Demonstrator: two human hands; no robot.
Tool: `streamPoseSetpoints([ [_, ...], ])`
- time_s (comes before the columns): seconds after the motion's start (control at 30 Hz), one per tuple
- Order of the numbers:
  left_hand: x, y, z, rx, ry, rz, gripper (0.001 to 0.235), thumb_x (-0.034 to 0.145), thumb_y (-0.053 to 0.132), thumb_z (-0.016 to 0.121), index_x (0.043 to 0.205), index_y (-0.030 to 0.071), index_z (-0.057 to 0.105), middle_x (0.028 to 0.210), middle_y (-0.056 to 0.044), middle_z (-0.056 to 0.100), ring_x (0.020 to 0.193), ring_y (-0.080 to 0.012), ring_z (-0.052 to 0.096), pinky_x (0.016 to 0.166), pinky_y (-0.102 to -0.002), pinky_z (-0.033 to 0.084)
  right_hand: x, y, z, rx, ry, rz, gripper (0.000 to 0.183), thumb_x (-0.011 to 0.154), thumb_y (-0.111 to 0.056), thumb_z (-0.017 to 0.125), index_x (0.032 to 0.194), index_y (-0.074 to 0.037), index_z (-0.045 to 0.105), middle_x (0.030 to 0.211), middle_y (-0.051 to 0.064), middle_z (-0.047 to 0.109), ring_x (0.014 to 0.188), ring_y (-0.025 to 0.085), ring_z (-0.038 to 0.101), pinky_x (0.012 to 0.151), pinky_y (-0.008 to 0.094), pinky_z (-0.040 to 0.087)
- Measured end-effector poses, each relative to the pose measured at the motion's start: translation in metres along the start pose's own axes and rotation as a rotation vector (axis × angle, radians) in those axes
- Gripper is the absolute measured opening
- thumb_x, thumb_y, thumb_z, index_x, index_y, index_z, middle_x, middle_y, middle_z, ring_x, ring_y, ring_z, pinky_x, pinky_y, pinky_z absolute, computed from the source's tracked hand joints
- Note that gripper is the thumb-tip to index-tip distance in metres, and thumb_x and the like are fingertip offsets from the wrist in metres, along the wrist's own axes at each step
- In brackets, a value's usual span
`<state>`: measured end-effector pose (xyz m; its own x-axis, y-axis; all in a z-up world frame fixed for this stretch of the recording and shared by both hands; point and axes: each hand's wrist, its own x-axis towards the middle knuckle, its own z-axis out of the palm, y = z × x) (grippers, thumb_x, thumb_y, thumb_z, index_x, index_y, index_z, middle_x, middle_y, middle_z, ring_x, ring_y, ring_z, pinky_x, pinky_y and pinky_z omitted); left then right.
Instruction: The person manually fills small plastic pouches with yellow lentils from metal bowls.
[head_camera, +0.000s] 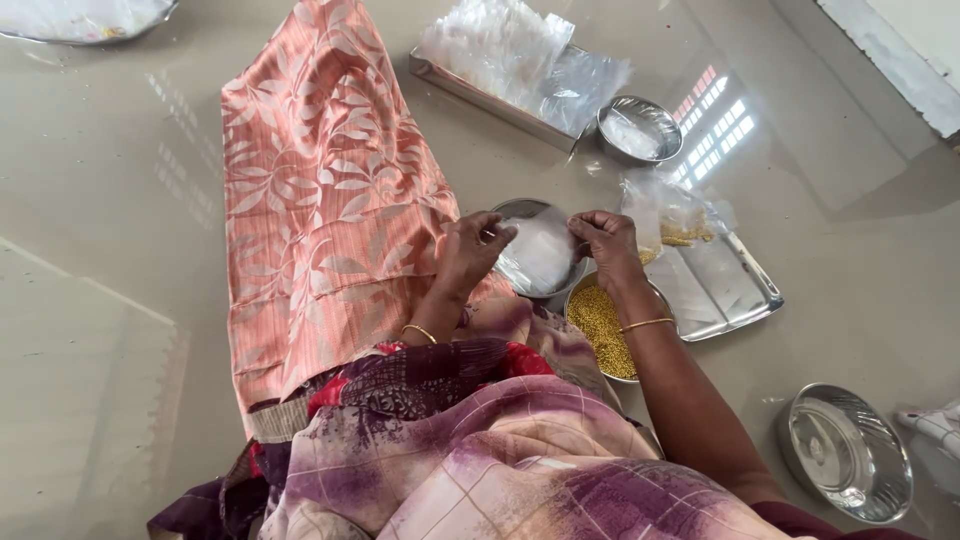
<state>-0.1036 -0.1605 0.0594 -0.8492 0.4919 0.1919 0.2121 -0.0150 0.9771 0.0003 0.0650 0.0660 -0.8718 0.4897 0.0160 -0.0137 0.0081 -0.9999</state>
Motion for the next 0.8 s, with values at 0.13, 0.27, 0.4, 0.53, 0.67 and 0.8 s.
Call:
streamPoseSetpoints([
  [0.13,0.008,-0.042,0.018,-0.113,-0.068,0.001,0.032,0.087,0.014,0.082,0.11,-0.005,0.071,0.089,-0.009,0.076,0.077,-0.0097,0.067,0.071,-0.026,0.057,-0.017,-0.006,0.01,0.019,-0.093,-0.028,0.015,0.095,-0.014,0.076,0.09,0.0,0.074,0.07,0.005,0.069,0.055,0.01,0.062,0.05,0.026,0.051],
  [0.27,0.003,-0.039,0.021,-0.241,-0.141,-0.086,0.014,0.086,0.008,0.079,0.09,-0.005,0.077,0.074,-0.008,0.075,0.063,-0.0092,0.065,0.059,-0.025,0.053,-0.036,-0.022,0.023,0.023,-0.129,0.014,0.017,0.095,-0.018,0.076,0.09,-0.001,0.073,0.072,0.005,0.07,0.055,0.011,0.062,0.049,0.026,0.051],
  [0.4,-0.004,-0.017,0.017,-0.198,-0.116,-0.081,0.009,0.082,0.006,0.082,0.08,-0.002,0.079,0.065,-0.006,0.072,0.054,-0.0073,0.061,0.051,-0.023,0.049,-0.05,-0.041,0.029,0.079,-0.169,0.095,0.014,0.094,-0.018,0.072,0.095,-0.005,0.076,0.076,0.004,0.074,0.06,0.009,0.066,0.05,0.024,0.053],
  [0.53,-0.008,-0.019,0.019,-0.212,-0.068,-0.085,0.015,0.084,0.009,0.083,0.078,-0.003,0.078,0.063,-0.006,0.071,0.052,-0.0076,0.058,0.05,-0.024,0.047,-0.055,-0.037,0.02,0.021,-0.252,0.164,0.011,0.087,-0.01,0.073,0.097,-0.006,0.074,0.079,0.005,0.076,0.064,0.011,0.072,0.053,0.026,0.058],
  [0.67,-0.008,-0.026,0.021,-0.292,0.018,-0.091,0.02,0.09,0.014,0.079,0.078,-0.002,0.078,0.063,-0.006,0.071,0.052,-0.0077,0.059,0.051,-0.024,0.048,-0.042,-0.012,0.009,0.002,-0.191,0.161,0.009,0.089,-0.008,0.076,0.095,-0.001,0.075,0.075,0.008,0.074,0.059,0.012,0.068,0.05,0.025,0.053],
  [0.8,-0.005,-0.031,0.014,-0.277,0.097,-0.064,0.019,0.09,0.016,0.078,0.083,-0.001,0.079,0.068,-0.005,0.073,0.054,-0.0082,0.06,0.051,-0.024,0.048,-0.022,0.003,0.003,0.023,-0.081,0.183,0.008,0.087,-0.008,0.077,0.091,-0.002,0.073,0.072,0.007,0.073,0.056,0.012,0.067,0.047,0.025,0.052],
])
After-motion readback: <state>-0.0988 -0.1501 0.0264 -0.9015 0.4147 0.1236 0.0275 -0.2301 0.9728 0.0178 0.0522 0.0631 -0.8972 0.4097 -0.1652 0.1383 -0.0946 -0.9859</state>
